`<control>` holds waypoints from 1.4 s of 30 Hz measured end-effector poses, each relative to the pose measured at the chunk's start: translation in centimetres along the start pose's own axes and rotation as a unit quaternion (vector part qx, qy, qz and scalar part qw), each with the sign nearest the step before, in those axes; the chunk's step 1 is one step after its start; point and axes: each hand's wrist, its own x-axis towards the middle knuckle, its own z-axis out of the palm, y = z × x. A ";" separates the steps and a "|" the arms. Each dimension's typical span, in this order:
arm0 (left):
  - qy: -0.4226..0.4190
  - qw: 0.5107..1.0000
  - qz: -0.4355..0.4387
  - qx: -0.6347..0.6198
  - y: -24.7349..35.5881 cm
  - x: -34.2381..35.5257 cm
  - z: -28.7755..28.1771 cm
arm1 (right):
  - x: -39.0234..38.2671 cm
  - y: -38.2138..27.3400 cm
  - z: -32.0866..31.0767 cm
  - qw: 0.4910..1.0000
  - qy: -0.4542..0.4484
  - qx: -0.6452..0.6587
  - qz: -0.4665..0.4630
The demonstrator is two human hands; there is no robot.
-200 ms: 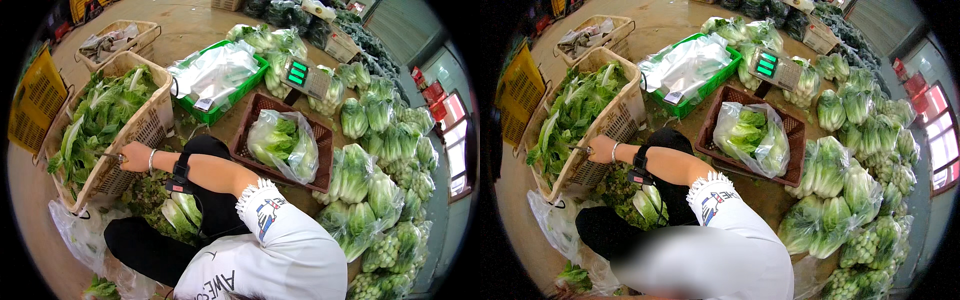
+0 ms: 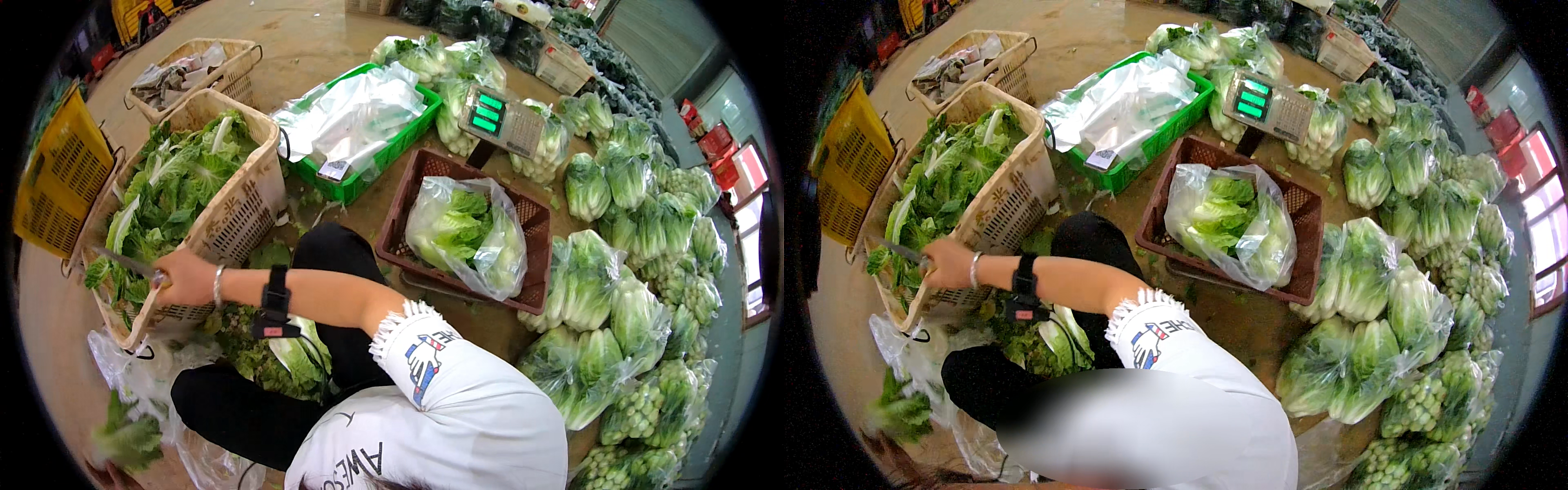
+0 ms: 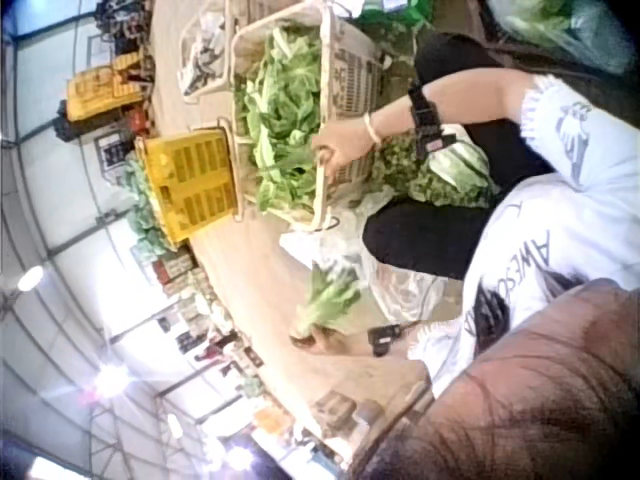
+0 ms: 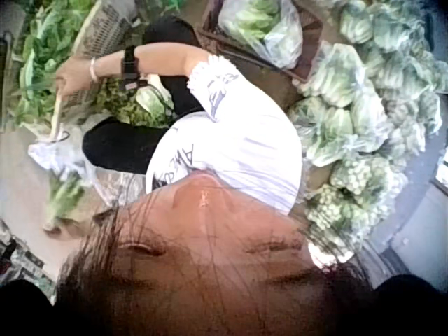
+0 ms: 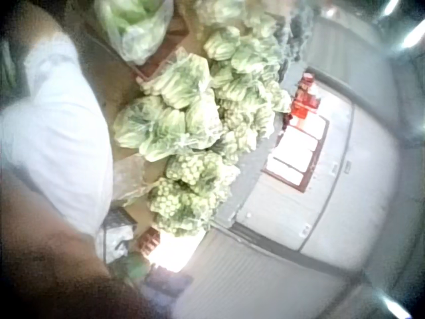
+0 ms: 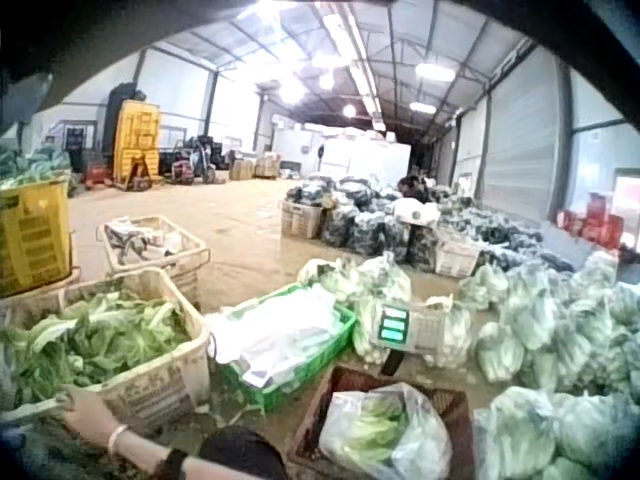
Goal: The person trims the roots and outer leaves of Chinese cabbage using a knife and places the cleaned vegetables into plastic bags, which are then placed in a crate for weighing.
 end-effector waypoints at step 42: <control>-0.369 0.684 -0.215 -0.591 3.9 -4.3 29.0 | 15.0 -2.1 -4.6 0.771 0.208 -0.492 -0.347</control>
